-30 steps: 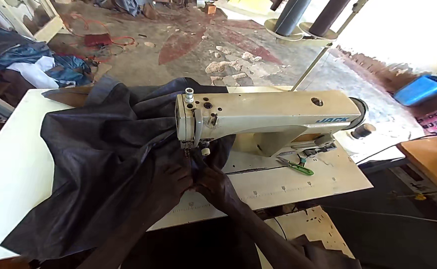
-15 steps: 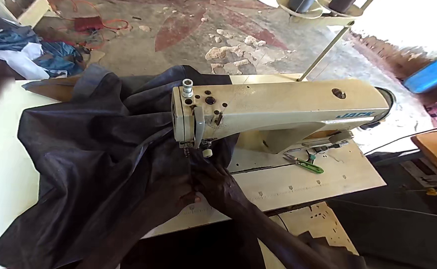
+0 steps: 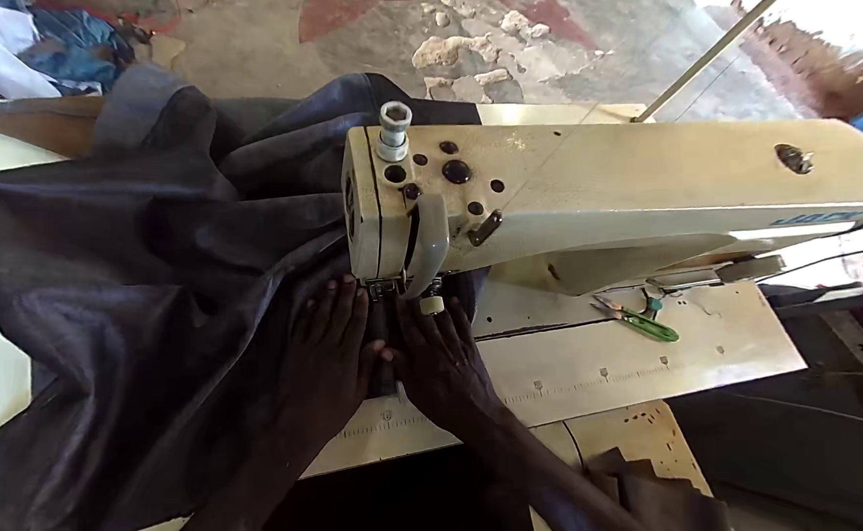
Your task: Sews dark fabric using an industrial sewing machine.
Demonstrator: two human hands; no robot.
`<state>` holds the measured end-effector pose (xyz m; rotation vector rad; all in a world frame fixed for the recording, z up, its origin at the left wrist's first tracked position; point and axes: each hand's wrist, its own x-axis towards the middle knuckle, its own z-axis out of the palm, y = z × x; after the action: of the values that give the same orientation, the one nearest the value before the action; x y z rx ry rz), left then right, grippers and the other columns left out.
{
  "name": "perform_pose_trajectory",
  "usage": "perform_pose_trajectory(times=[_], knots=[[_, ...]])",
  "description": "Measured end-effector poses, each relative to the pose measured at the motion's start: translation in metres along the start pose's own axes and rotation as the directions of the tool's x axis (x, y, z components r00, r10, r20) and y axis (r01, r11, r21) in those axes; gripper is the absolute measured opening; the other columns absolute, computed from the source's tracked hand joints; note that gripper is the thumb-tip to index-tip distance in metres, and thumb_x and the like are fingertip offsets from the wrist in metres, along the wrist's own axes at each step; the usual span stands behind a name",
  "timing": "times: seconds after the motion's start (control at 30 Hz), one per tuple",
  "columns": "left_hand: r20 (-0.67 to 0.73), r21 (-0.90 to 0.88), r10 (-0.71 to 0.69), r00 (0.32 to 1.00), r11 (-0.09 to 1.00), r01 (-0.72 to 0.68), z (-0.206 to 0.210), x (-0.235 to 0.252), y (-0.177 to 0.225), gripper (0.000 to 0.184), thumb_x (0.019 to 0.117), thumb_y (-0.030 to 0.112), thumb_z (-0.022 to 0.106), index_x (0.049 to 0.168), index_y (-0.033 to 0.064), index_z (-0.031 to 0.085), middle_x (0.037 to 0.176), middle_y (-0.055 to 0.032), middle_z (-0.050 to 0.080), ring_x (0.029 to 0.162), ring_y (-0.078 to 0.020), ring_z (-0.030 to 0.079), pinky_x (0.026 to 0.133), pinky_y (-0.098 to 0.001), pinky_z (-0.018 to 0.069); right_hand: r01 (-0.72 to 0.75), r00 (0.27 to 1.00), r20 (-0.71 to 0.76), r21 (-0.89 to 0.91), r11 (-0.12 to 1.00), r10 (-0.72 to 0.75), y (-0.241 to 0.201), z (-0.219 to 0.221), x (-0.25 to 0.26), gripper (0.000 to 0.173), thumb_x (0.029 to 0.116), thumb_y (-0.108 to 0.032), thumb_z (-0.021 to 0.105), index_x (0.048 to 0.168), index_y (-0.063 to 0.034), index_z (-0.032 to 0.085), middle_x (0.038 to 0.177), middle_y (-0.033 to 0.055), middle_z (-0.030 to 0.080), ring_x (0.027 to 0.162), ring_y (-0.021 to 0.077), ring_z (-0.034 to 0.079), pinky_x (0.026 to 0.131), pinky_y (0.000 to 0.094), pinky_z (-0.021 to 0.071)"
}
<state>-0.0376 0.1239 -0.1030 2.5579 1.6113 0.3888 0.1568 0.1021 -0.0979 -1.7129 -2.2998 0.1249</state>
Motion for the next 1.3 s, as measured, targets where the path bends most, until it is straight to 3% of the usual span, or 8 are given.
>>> perform_pose_trajectory(times=[0.13,0.27,0.47,0.77,1.13,1.3], knots=[[0.015,0.0,0.029,0.999,1.0,-0.029,-0.002,0.001,-0.006,0.07,0.1069,0.055,0.023,0.163,0.0128,0.031,0.171,-0.0051,0.023,0.158,-0.0251,0.018,0.127,-0.0536,0.0167,-0.026,0.999,-0.025,-0.003,1.0,0.026,0.0,-0.004,0.0,0.067,0.1058,-0.059,0.033,0.145,-0.0102,0.057,0.163,0.008,0.04,0.155,0.027,0.028,0.126,0.0561,0.018],[0.02,-0.018,0.034,0.999,0.999,-0.034,-0.004,-0.001,-0.007,0.074,0.1053,0.058,0.026,0.162,0.0111,0.033,0.169,-0.0091,0.027,0.157,-0.0291,0.02,0.126,-0.0556,0.02,-0.058,0.998,-0.028,0.026,0.998,0.059,0.004,-0.005,-0.006,0.076,0.1027,-0.065,0.037,0.152,-0.0083,0.048,0.164,0.0089,0.037,0.155,0.0269,0.027,0.127,0.0523,0.0179],[0.023,-0.021,0.02,1.0,1.0,-0.02,-0.006,0.0,-0.005,0.074,0.1049,0.058,0.027,0.162,0.0118,0.032,0.171,-0.0049,0.024,0.158,-0.0254,0.018,0.126,-0.0536,0.0197,-0.05,0.998,-0.021,0.028,0.998,0.051,0.007,-0.007,-0.005,0.077,0.1022,-0.065,0.038,0.153,-0.0082,0.047,0.162,0.0092,0.041,0.154,0.0287,0.03,0.126,0.0536,0.0217],[0.03,-0.022,0.015,0.999,1.0,-0.015,-0.009,0.015,-0.005,0.075,0.1052,0.058,0.028,0.159,0.007,0.035,0.168,-0.0094,0.03,0.157,-0.0272,0.022,0.126,-0.0525,0.0197,-0.057,0.998,0.013,0.008,0.998,0.057,0.015,-0.009,0.005,0.078,0.102,-0.066,0.035,0.152,-0.0078,0.048,0.16,0.0117,0.043,0.154,0.0305,0.03,0.125,0.055,0.022],[0.029,-0.014,0.016,0.999,1.0,-0.015,-0.009,0.034,-0.014,0.073,0.1058,0.058,0.028,0.152,0.0049,0.047,0.168,-0.0094,0.03,0.157,-0.0269,0.021,0.126,-0.0521,0.0194,-0.018,1.0,-0.026,0.019,1.0,0.018,0.025,-0.01,0.025,0.067,0.1017,-0.064,0.041,0.131,-0.0085,0.065,0.138,0.0123,0.062,0.14,0.0329,0.048,0.121,0.0558,0.0287],[0.073,-0.02,-0.004,0.997,1.0,0.006,-0.008,0.042,-0.018,0.075,0.1055,0.06,0.027,0.155,0.0066,0.042,0.169,-0.0101,0.027,0.158,-0.0269,0.019,0.126,-0.0528,0.0176,-0.005,0.998,-0.062,0.027,1.0,0.007,0.028,-0.007,0.034,0.057,0.0999,-0.06,0.05,0.12,-0.0102,0.068,0.129,0.0109,0.065,0.133,0.0309,0.053,0.118,0.0537,0.0324]])
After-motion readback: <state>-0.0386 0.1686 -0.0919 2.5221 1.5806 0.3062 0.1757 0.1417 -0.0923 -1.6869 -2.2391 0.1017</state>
